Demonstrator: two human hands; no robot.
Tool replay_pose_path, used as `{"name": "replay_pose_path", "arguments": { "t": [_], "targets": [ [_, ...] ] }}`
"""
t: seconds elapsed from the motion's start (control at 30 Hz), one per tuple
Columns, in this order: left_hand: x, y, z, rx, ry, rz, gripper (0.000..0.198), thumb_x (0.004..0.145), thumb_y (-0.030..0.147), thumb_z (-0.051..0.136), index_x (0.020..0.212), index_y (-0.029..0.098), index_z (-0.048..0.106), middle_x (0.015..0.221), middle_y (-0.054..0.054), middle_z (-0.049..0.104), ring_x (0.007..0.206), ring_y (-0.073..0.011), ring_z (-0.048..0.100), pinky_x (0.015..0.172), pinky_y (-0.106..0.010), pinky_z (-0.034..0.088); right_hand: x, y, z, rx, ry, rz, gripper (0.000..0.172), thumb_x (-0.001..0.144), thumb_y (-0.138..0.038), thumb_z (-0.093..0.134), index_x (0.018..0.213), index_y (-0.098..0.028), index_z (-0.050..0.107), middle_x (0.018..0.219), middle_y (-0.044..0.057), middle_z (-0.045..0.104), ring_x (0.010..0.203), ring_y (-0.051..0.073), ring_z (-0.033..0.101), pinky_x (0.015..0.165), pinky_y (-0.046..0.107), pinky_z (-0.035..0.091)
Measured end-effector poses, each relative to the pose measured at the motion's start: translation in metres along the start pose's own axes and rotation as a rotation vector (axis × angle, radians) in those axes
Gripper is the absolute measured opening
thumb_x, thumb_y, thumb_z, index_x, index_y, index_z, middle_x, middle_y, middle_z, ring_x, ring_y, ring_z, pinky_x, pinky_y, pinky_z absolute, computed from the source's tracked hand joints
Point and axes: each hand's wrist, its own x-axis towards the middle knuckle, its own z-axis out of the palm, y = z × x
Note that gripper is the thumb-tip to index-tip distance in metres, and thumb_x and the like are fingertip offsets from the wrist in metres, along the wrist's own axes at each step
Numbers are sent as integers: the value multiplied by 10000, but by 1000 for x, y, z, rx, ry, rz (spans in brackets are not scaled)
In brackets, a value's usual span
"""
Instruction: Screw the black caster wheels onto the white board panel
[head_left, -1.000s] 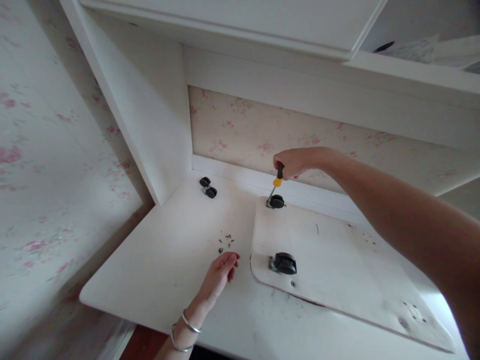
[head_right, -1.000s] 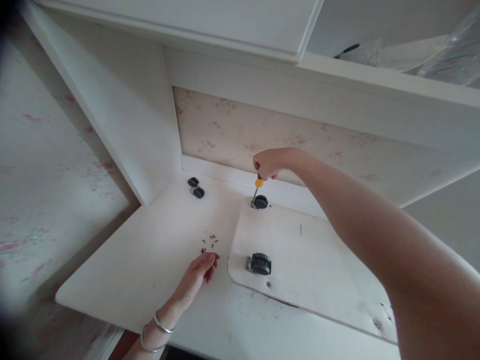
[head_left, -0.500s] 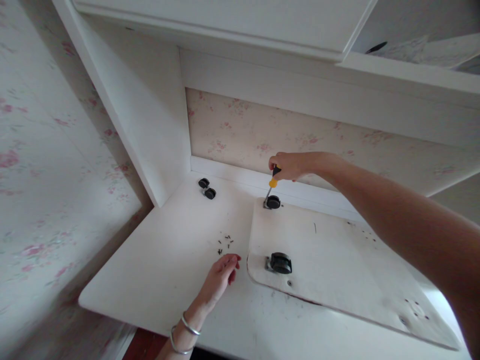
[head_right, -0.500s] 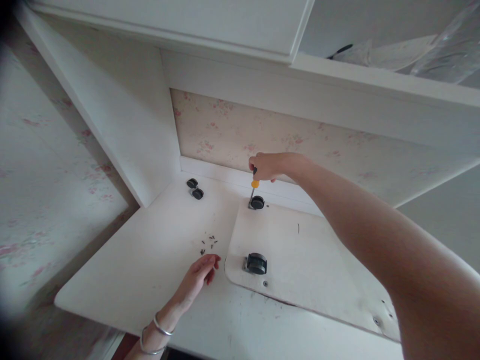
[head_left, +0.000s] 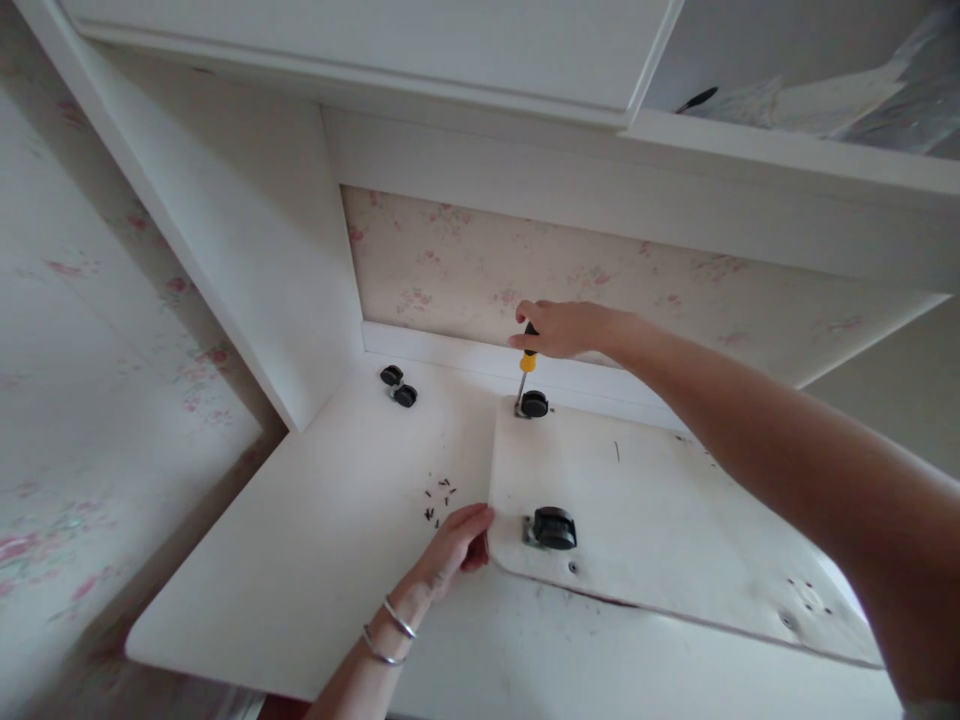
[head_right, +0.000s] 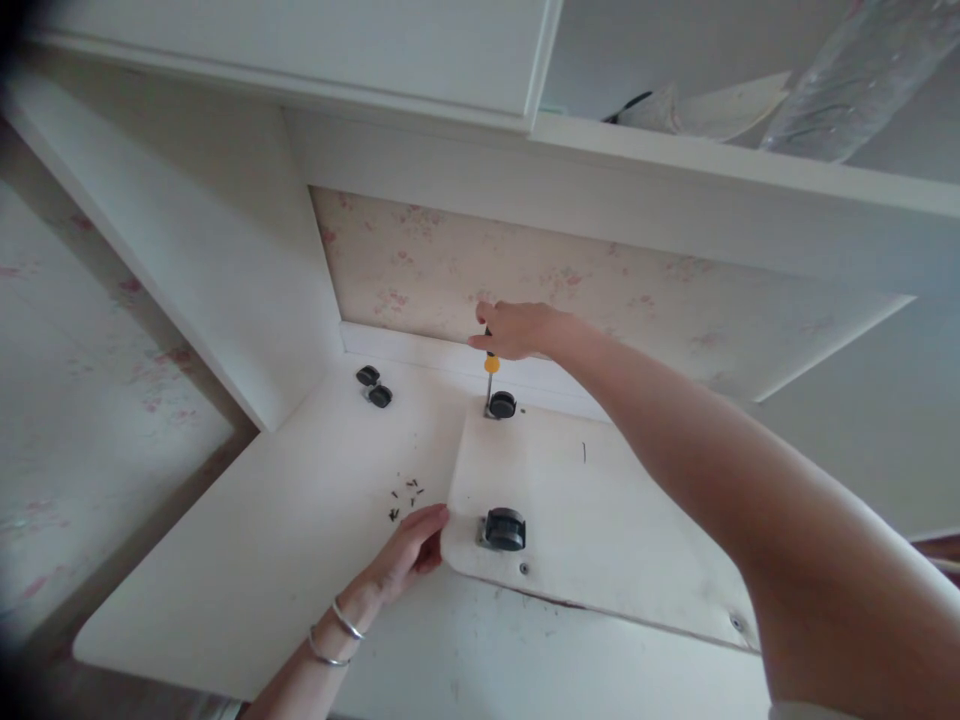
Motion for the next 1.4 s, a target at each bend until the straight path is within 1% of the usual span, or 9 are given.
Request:
{"name": "replay_pose_path", "arguments": {
  "t": [0.13, 0.27, 0.4, 0.5, 0.6, 0.73, 1.0, 1.2, 1.4],
  "targets": [
    [21, 2, -6, 13, -7, -1, 413, 789, 492, 700, 630, 192, 464, 537, 69, 367, 473, -65, 262, 458, -264, 121, -6, 2, 1, 141, 10, -145, 437, 846, -341, 548, 1264, -217, 509, 1297, 134, 597, 938, 220, 632, 753, 315, 457],
    [25, -1, -9, 4, 0, -3, 418, 776, 492, 710, 626, 194, 458, 519, 83, 335, 456, -59, 213, 454, -271, 84, -13, -2, -7, -97, 22, -33, 441, 901, -525, 491, 1149, -176, 597, 1005, 169, 697, 904, 302, 646, 680, 359, 427],
    [24, -5, -9, -18, -12, 2, 430, 770, 508, 715, 621, 194, 462, 516, 77, 349, 463, -62, 237, 462, -270, 116, -13, -2, -12, -185, 21, 77, 632, 907, -680, 371, 1151, -155, 622, 1048, 221, 686, 959, 368, 647, 697, 405, 439],
    [25, -6, -9, -30, -18, 11, 431, 761, 501, 728, 618, 191, 466, 530, 71, 360, 479, -64, 255, 475, -269, 131, -11, 3, -11, -17, -23, -19, 545, 897, -594, 470, 1295, -227, 535, 1327, 166, 590, 1009, 299, 641, 745, 368, 460],
    [27, -6, -10, -37, -31, 17, 425, 768, 500, 724, 622, 188, 476, 537, 67, 366, 488, -68, 259, 484, -270, 141, -9, 3, -11, 132, -110, -124, 475, 873, -391, 566, 1316, -241, 485, 1257, 123, 635, 898, 221, 659, 703, 312, 455],
    [26, -7, -12, -39, -50, 18, 420, 781, 508, 717, 635, 181, 497, 549, 63, 373, 499, -71, 259, 496, -271, 146, -6, -4, -14, -79, -78, -22, 497, 913, -568, 480, 1192, -166, 571, 955, 170, 700, 807, 284, 665, 636, 351, 419],
    [25, -7, -11, -48, -49, 21, 432, 771, 516, 731, 642, 181, 490, 564, 61, 377, 514, -74, 272, 507, -276, 143, -4, -4, -13, 6, -87, -169, 455, 843, -505, 603, 1213, -242, 580, 1163, 120, 679, 924, 249, 644, 687, 324, 433],
    [25, -6, -11, -37, -42, 22, 445, 751, 537, 737, 636, 183, 493, 556, 62, 376, 514, -77, 271, 514, -283, 145, -7, -10, -17, -264, -37, 66, 612, 905, -683, 410, 1123, -161, 643, 1016, 217, 692, 922, 359, 655, 651, 385, 425],
    [23, -3, -12, -17, -50, 15, 437, 746, 538, 737, 644, 182, 504, 569, 58, 391, 523, -80, 282, 519, -281, 159, -5, 1, -13, 30, -155, -194, 463, 837, -464, 639, 1252, -270, 573, 1112, 85, 695, 917, 234, 641, 725, 317, 447]
  ]
}}
